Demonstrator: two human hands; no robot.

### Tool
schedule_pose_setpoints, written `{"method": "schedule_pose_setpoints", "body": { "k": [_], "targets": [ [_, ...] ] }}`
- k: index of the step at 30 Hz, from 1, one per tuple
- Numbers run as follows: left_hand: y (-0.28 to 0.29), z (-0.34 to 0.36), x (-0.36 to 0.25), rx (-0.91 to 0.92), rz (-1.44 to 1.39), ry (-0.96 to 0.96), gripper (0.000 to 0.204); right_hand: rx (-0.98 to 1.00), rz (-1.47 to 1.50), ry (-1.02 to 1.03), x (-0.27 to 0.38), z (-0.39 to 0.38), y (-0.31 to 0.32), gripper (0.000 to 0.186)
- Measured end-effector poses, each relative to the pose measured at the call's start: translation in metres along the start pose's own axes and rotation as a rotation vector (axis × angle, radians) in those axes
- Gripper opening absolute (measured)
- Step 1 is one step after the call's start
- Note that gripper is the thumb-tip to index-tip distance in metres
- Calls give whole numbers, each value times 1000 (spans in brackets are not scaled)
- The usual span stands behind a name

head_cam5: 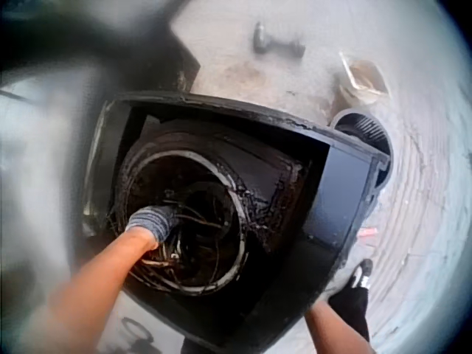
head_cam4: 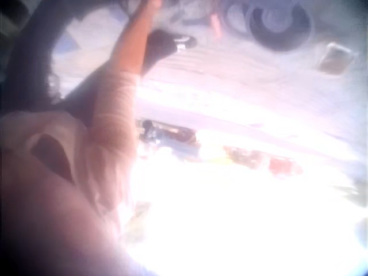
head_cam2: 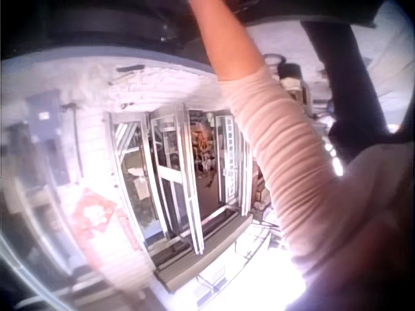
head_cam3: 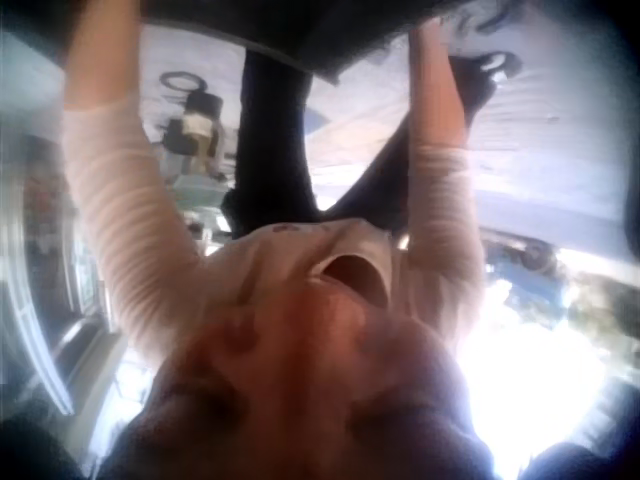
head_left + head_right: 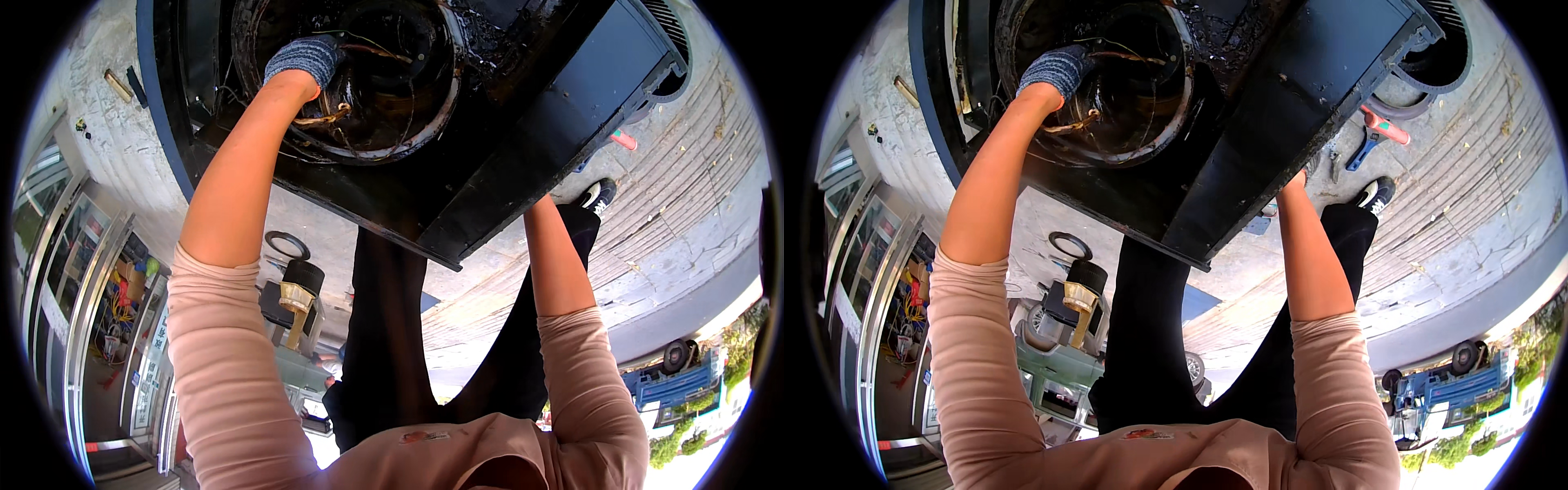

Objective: The person disassembles a washing machine, removing the drum and internal components. They use a screwdriver to loosen parts and pliers to cut wires. The person also walks to a nearby red cart to dispose of debris before returning to continue the repair.

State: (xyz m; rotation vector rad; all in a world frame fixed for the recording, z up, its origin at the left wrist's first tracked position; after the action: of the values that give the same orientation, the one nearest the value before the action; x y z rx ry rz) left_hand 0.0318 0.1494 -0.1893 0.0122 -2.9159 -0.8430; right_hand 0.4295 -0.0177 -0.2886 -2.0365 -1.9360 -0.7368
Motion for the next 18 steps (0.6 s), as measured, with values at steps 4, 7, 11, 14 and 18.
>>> {"method": "schedule_pose_setpoints", "body": {
  "k": [4,7,11,14,18],
  "targets": [
    [16,-10,23,-33,72,30,44,-327,621,-82,78,-4,85,38],
    [15,-6,-1,-30,104,58,44,-125,381,-255,23,-8,155,39],
    [7,-19,4,-98,98,124,45,117,-60,-140,22,-28,128,58],
    [-5,-30,-3,-83,29,276,46,263,-295,-22,18,-33,123,61],
    [-7,-49,12,-210,28,17,40,351,-403,322,30,-27,83,48]
  ]
}}
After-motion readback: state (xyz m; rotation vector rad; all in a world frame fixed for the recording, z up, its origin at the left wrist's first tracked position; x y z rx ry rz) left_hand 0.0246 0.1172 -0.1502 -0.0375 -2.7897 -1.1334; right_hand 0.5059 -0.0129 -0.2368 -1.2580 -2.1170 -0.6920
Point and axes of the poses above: each hand's wrist, its own z-axis towards the middle knuckle, its own y-axis out of the back of the hand, x = y × z, the point moved 8 cm from there along z, towards the middle knuckle
